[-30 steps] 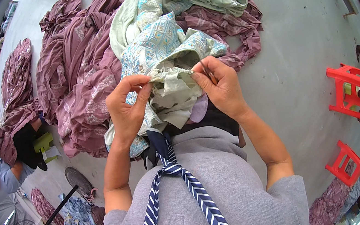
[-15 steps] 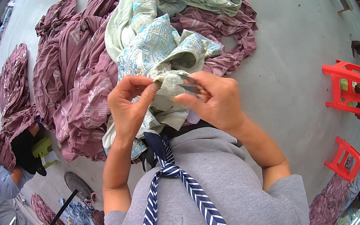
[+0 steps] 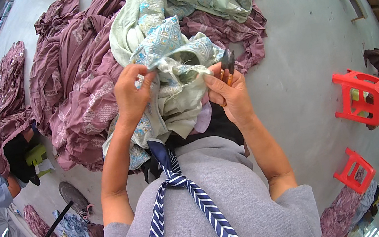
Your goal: The person uses scissors to trim loose threads and edges from a light-colored patterned fabric. They repeatedly adjust the fabric and cut small sections while working over a pile of other textiles.
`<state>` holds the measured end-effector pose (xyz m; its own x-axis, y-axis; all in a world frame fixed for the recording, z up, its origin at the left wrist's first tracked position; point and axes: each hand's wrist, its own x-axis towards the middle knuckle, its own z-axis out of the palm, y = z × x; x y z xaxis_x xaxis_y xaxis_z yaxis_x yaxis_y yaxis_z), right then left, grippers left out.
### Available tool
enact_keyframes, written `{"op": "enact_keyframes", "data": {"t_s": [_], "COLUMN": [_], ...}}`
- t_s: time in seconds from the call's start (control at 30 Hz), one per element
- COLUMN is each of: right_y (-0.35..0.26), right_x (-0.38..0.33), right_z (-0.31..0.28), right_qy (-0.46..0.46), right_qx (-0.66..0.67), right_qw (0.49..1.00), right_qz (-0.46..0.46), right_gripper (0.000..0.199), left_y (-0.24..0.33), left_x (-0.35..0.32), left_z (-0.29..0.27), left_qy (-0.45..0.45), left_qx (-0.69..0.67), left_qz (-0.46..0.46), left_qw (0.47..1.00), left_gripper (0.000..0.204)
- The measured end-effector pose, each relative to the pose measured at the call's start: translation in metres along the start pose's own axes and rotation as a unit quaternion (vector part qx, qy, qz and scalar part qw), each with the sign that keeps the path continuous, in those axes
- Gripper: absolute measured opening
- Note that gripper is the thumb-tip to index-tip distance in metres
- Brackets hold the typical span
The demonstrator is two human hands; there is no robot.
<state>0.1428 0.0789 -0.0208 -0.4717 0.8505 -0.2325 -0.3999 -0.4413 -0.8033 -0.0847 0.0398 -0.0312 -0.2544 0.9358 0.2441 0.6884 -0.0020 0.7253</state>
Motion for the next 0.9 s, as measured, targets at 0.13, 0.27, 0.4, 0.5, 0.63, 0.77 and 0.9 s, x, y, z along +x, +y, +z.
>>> {"op": "enact_keyframes", "data": {"t_s": [0.13, 0.27, 0.4, 0.5, 0.63, 0.77, 0.9], "right_y": [0.003, 0.006, 0.006, 0.007, 0.003, 0.001, 0.002], "right_x": [0.006, 0.008, 0.012, 0.015, 0.022, 0.031, 0.037], "right_z": [-0.008, 0.003, 0.005, 0.011, 0.033, 0.044, 0.048], "right_qy": [-0.036, 0.0, -0.035, -0.08, -0.075, -0.072, -0.061], "right_qx": [0.057, 0.072, 0.107, 0.084, -0.028, 0.045, 0.072], "right_qw": [0.998, 0.997, 0.992, 0.992, 0.997, 0.996, 0.995], "right_qz": [0.006, 0.025, 0.054, 0.042, -0.011, 0.021, 0.032], "right_gripper": [0.01, 0.011, 0.013, 0.013, 0.014, 0.01, 0.009], "left_y": [0.002, 0.0, 0.0, 0.001, -0.006, -0.026, -0.013], "left_x": [0.016, 0.026, 0.035, 0.042, 0.046, 0.038, 0.025], "left_z": [-0.019, -0.034, -0.051, -0.069, -0.087, -0.088, -0.076], "left_qy": [0.05, 0.041, 0.024, 0.013, 0.021, 0.032, 0.134], "left_qx": [-0.016, -0.01, 0.004, 0.006, 0.002, 0.016, 0.059], "left_qz": [-0.002, 0.01, 0.023, 0.024, 0.013, -0.046, 0.016], "left_qw": [0.999, 0.999, 0.999, 1.0, 1.0, 0.998, 0.989], "left_gripper": [0.015, 0.016, 0.015, 0.016, 0.016, 0.019, 0.023]}}
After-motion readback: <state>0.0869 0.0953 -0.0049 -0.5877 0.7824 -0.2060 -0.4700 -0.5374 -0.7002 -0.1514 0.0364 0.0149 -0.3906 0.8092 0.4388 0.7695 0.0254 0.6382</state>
